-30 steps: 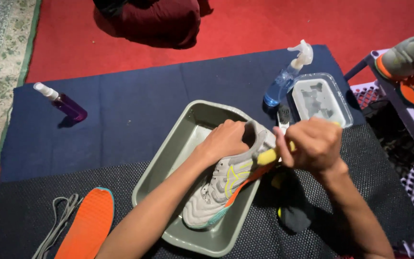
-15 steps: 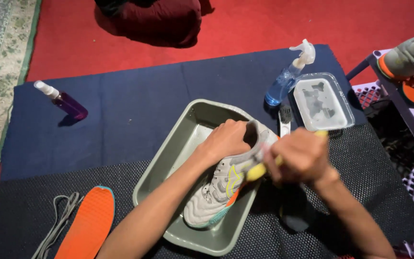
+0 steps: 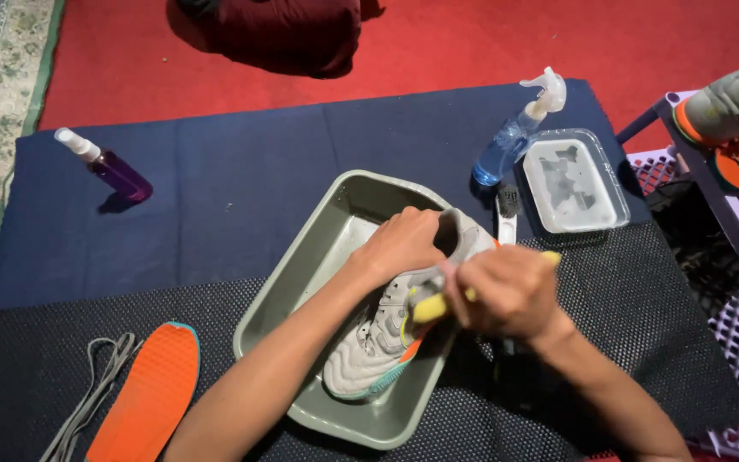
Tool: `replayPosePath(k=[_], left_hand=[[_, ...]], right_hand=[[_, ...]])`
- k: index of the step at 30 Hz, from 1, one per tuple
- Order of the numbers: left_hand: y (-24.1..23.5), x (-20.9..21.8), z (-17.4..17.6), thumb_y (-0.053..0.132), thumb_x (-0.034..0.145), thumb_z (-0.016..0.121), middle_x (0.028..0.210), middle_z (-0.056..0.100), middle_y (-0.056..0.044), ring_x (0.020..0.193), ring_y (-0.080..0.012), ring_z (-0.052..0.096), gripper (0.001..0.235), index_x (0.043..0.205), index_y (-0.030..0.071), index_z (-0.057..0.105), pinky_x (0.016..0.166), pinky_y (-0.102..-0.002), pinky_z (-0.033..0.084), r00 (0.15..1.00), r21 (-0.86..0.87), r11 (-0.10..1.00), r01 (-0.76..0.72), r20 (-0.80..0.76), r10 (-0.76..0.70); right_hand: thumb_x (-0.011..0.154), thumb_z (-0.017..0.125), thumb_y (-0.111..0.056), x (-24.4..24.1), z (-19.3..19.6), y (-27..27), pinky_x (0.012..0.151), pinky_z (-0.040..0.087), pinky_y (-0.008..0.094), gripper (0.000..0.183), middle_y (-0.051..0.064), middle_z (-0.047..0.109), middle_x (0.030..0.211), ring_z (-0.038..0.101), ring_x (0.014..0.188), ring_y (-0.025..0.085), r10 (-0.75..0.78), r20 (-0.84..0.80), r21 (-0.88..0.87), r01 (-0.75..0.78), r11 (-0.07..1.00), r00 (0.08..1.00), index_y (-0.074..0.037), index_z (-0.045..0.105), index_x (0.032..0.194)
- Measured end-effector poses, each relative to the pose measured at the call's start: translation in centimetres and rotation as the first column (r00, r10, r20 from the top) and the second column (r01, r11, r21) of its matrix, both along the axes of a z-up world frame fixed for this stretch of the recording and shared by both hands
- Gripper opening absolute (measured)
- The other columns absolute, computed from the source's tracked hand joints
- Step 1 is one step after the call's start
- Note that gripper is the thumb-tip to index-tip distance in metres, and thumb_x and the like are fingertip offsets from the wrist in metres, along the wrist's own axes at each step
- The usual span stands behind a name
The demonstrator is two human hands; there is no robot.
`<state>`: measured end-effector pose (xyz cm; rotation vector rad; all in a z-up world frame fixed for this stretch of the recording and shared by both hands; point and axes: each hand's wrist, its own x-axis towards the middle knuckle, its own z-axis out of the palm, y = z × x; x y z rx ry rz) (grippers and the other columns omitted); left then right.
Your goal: The person cleans a gray and orange sneaker placed in a gray plastic tray. They use a yellow brush to scrub the shoe's upper and sole, then wipe it with a dark cloth. The person repeats the scrubbing and wiping process on different parts of the shoe.
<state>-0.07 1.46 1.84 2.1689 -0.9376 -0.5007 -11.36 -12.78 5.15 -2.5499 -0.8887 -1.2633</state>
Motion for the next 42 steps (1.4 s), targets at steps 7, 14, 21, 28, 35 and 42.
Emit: replayPosePath(k=[7, 14, 21, 28, 35, 42], left_hand=[[-0.5, 0.3, -2.2, 0.010, 0.066, 0.063, 0.067, 0.065, -0.024, 0.062, -0.0429, 0.070, 0.020, 0.074, -0.008, 0.066, 0.053, -0.053, 0.051, 1.000, -0.028, 1.000, -0.011, 0.009, 0.011], [-0.2, -0.3, -0.8, 0.007, 0.069, 0.061, 0.068, 0.066, -0.024, 0.064, -0.0435, 0.071, 0.018, 0.078, -0.008, 0.066, 0.054, -0.050, 0.053, 1.000, -0.008, 1.000, -0.013, 0.015, 0.014], [-0.2, 0.0, -1.4, 0.008, 0.067, 0.061, 0.072, 0.067, -0.024, 0.071, -0.0476, 0.072, 0.021, 0.080, -0.007, 0.067, 0.058, -0.054, 0.054, 1.000, 0.013, 1.000, -0.023, 0.007, 0.023], [-0.4, 0.2, -2.3, 0.014, 0.067, 0.066, 0.070, 0.067, -0.024, 0.067, -0.0438, 0.071, 0.022, 0.076, -0.006, 0.066, 0.057, -0.052, 0.054, 1.000, 0.004, 1.000, -0.024, -0.018, 0.024], [-0.6, 0.4, -2.5, 0.016, 0.067, 0.068, 0.071, 0.068, -0.024, 0.068, -0.0441, 0.072, 0.024, 0.076, -0.006, 0.067, 0.057, -0.052, 0.054, 0.999, -0.012, 1.000, -0.027, -0.020, 0.027], [-0.5, 0.5, -2.6, 0.015, 0.068, 0.065, 0.072, 0.068, -0.024, 0.072, -0.0465, 0.072, 0.023, 0.077, -0.006, 0.067, 0.061, -0.054, 0.053, 0.999, 0.031, 0.999, -0.029, -0.044, 0.030]], right_hand=[[0.081, 0.073, -0.005, 0.1, 0.3, -1.4, 0.044, 0.040, 0.037, 0.036, 0.004, 0.038, 0.047, 0.046, 0.043, 0.025, -0.136, 0.044, -0.043, 0.138, 0.990, 0.990, -0.015, 0.049, 0.056], [0.079, 0.069, -0.005, -0.4, 1.5, -0.7, 0.044, 0.041, 0.034, 0.032, 0.002, 0.039, 0.047, 0.047, 0.042, 0.023, -0.109, -0.021, -0.027, 0.108, 0.994, 0.994, -0.015, 0.048, 0.057], [0.079, 0.071, -0.008, 0.0, 1.0, -3.3, 0.046, 0.044, 0.036, 0.029, 0.003, 0.043, 0.049, 0.051, 0.046, 0.025, -0.124, -0.052, -0.039, 0.122, 0.992, 0.991, -0.015, 0.052, 0.057], [0.079, 0.065, -0.008, -0.2, 0.4, -1.8, 0.044, 0.043, 0.034, 0.032, 0.000, 0.042, 0.047, 0.048, 0.041, 0.023, 0.027, -0.034, -0.005, -0.027, 1.000, 0.999, -0.017, 0.047, 0.054], [0.076, 0.069, -0.003, 0.2, 0.8, -3.5, 0.044, 0.041, 0.035, 0.032, 0.002, 0.041, 0.047, 0.045, 0.041, 0.023, -0.026, 0.022, -0.028, 0.027, 0.999, 0.999, -0.017, 0.049, 0.054], [0.075, 0.069, -0.004, 0.3, 0.5, -3.6, 0.045, 0.041, 0.035, 0.035, 0.001, 0.037, 0.047, 0.043, 0.041, 0.025, -0.048, 0.065, 0.005, 0.047, 0.999, 0.997, -0.018, 0.046, 0.053]])
